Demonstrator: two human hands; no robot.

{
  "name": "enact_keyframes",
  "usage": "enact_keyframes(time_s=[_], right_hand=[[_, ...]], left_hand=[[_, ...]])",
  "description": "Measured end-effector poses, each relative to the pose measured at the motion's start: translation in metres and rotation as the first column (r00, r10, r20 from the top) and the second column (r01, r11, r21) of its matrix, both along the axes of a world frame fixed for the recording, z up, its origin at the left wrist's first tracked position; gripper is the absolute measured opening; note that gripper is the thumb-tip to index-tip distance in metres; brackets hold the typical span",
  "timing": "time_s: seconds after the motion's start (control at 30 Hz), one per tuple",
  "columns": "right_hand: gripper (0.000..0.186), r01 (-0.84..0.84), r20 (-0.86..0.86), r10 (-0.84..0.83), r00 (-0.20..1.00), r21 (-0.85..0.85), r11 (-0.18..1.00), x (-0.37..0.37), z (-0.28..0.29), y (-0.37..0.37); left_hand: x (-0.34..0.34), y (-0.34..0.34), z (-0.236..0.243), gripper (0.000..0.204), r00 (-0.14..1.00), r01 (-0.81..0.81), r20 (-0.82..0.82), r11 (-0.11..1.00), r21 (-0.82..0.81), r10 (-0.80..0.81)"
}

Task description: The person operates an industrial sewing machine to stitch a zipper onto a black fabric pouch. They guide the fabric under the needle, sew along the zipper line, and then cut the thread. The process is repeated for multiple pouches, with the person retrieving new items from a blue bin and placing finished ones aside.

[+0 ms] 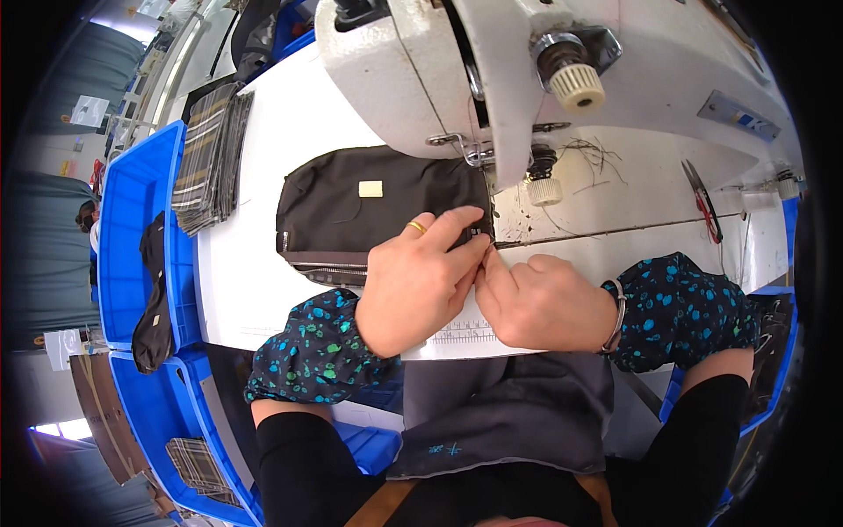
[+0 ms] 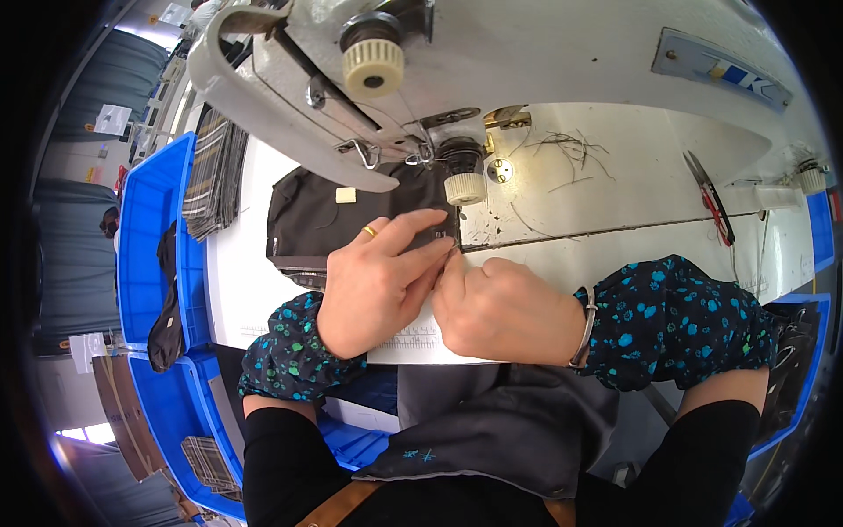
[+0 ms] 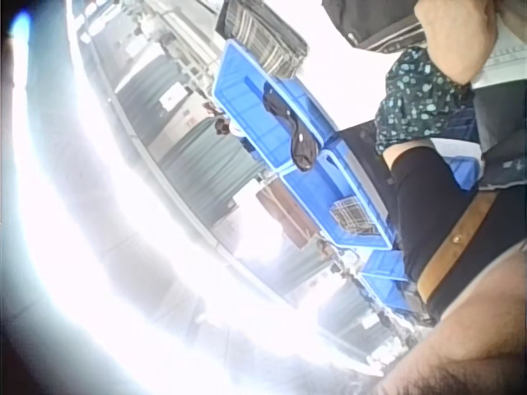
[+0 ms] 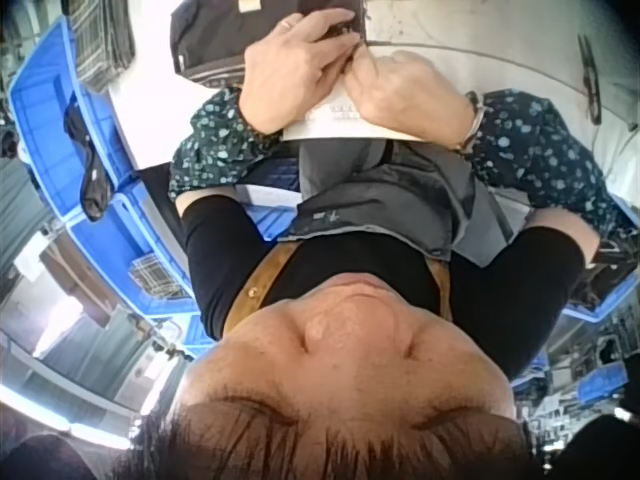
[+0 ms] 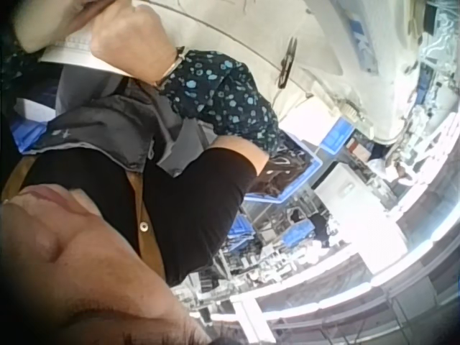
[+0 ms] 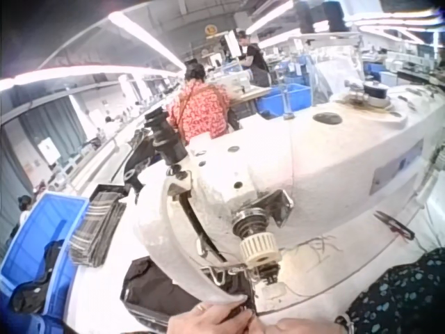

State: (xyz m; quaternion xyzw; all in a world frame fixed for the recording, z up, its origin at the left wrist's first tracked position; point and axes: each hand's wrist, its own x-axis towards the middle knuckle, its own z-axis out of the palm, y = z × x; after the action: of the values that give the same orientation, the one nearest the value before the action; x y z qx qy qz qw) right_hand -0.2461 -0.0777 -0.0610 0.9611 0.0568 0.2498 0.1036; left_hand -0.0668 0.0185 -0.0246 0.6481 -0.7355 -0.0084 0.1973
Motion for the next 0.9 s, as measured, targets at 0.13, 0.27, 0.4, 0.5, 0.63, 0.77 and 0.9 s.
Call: enact_keyframes(time_s=[0.13, 0.27, 0.4, 0.5, 0.63, 0.77, 0.9], right_hand=[[0.014, 0.001, 0.026, -0.001, 1.0, 0.004, 1.0, 0.001, -0.003, 0.0], [0.023, -0.001, -0.083, 0.005, 0.997, 0.041, 0.999, -0.002, 0.0, 0.001], [0.024, 0.013, -0.102, -0.008, 0.995, 0.041, 0.999, -0.004, -0.001, 0.002], [0.025, 0.028, -0.094, -0.025, 0.995, 0.032, 0.999, -0.003, -0.001, 0.002], [0.027, 0.083, -0.05, -0.082, 0.995, 0.024, 0.996, 0.004, -0.008, -0.004], [0.019, 0.101, 0.025, -0.101, 0.995, 0.021, 0.995, 0.016, -0.008, -0.014], [0.023, 0.11, -0.001, -0.11, 0.994, 0.023, 0.994, 0.017, -0.007, -0.022]], left_hand=[[0.002, -0.002, 0.0, 0.031, 0.999, 0.047, -0.01, 0.999, -0.002, -0.047], [0.004, -0.005, -0.006, 0.033, 0.996, 0.077, -0.043, 0.995, -0.057, -0.079], [0.001, -0.005, -0.007, 0.032, 0.998, 0.063, -0.027, 0.996, -0.059, -0.064], [0.0, -0.006, -0.007, 0.03, 0.999, 0.044, 0.009, 0.997, -0.069, -0.043], [0.005, -0.017, -0.011, 0.027, 1.0, 0.012, 0.024, 0.996, -0.086, -0.01], [0.013, -0.03, -0.022, 0.024, 0.997, 0.027, 0.082, 0.98, -0.195, -0.011], [0.013, -0.036, -0.021, 0.022, 0.997, -0.037, 0.067, 0.987, -0.159, 0.048]])
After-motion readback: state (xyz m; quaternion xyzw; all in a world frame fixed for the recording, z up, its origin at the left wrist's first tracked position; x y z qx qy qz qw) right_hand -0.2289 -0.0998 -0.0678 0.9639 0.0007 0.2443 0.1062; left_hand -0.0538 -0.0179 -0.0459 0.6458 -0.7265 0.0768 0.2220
